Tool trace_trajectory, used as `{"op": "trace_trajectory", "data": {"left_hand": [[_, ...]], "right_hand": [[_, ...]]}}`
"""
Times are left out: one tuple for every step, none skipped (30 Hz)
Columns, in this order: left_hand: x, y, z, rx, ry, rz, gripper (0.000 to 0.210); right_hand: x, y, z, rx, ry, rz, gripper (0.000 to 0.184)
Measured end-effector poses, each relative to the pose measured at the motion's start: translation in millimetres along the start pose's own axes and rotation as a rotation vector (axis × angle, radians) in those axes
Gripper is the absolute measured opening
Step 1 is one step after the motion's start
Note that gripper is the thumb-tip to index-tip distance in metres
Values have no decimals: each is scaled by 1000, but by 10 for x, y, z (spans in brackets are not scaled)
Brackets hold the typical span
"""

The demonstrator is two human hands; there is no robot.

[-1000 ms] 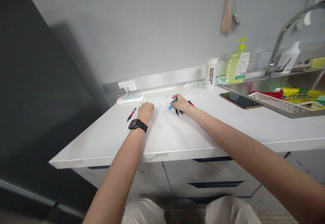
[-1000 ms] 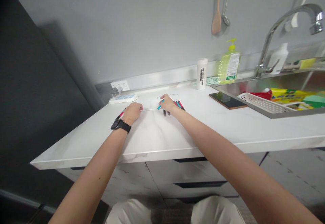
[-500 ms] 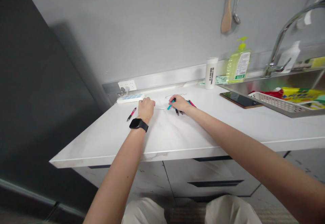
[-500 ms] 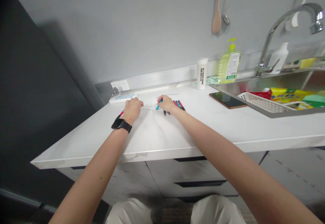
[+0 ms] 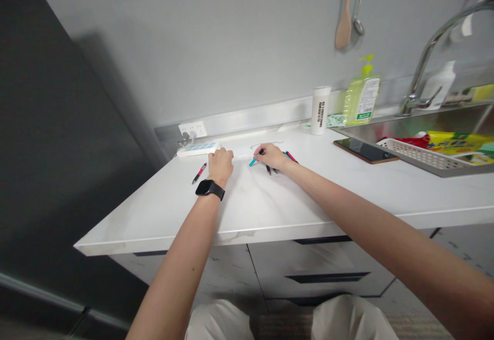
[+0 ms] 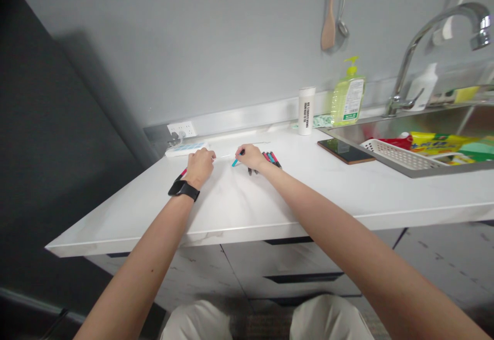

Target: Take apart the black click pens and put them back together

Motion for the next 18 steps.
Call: {"op": "trace_trajectory", "data": {"left_hand": [[1,15,4,2,-10,19,33],[2,30,7,1,-16,36,32],[1,42,9,-2,-20,50,31],[0,51,9,-7,-22,63,30],[-1,56,8,-10,-22,74,29],[-2,57,6,-12,-23,85,29],[-4,55,2,-14,-23,95,29],[-5,49,-2,-15,-23,103,28],[-5,42,-7,-17,-22,110,28],[-5,36,-11,-20,-22,115,29],[-5,32,-15,-24,-21,118,29],[-3,31,-17,-30,-21,120,29],[-1,35,-18,-39,-19,121,29],[3,43,-18,-50,-16,119,30],[6,54,-18,-63,-12,115,30],[10,67,-16,-74,-9,109,29],[15,80,-13,-85,-6,99,29],[19,93,-10,-94,-2,88,29]], "right_hand": [[-14,2,12,-7,-21,25,6],[-29,8,25,-21,-46,51,8],[-44,15,37,-42,-74,76,10],[-57,25,48,-68,-99,101,13],[-70,37,57,-94,-122,124,16],[-80,48,63,-113,-143,144,19],[-89,59,68,-123,-162,162,21],[-96,69,71,-129,-176,178,24],[-102,77,72,-132,-184,196,25],[-106,84,70,-131,-190,215,27],[-109,89,68,-129,-195,234,29],[-111,93,64,-126,-200,253,31],[-112,95,59,-121,-205,267,32],[-112,96,54,-116,-210,273,33],[-112,96,49,-113,-214,270,33],[-112,96,46,-117,-218,261,32],[-111,94,46,-126,-222,247,31],[-109,92,49,-137,-224,228,30]]}}
Point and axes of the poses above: each hand's wrist, its own x-axis towards the middle knuckle, its own y-axis out of the palm, z = x × y, the point moved 1 cm from there along x, towards the middle knuckle, and after that the axes turned 6 degrees about x, right-handed, at the moved point
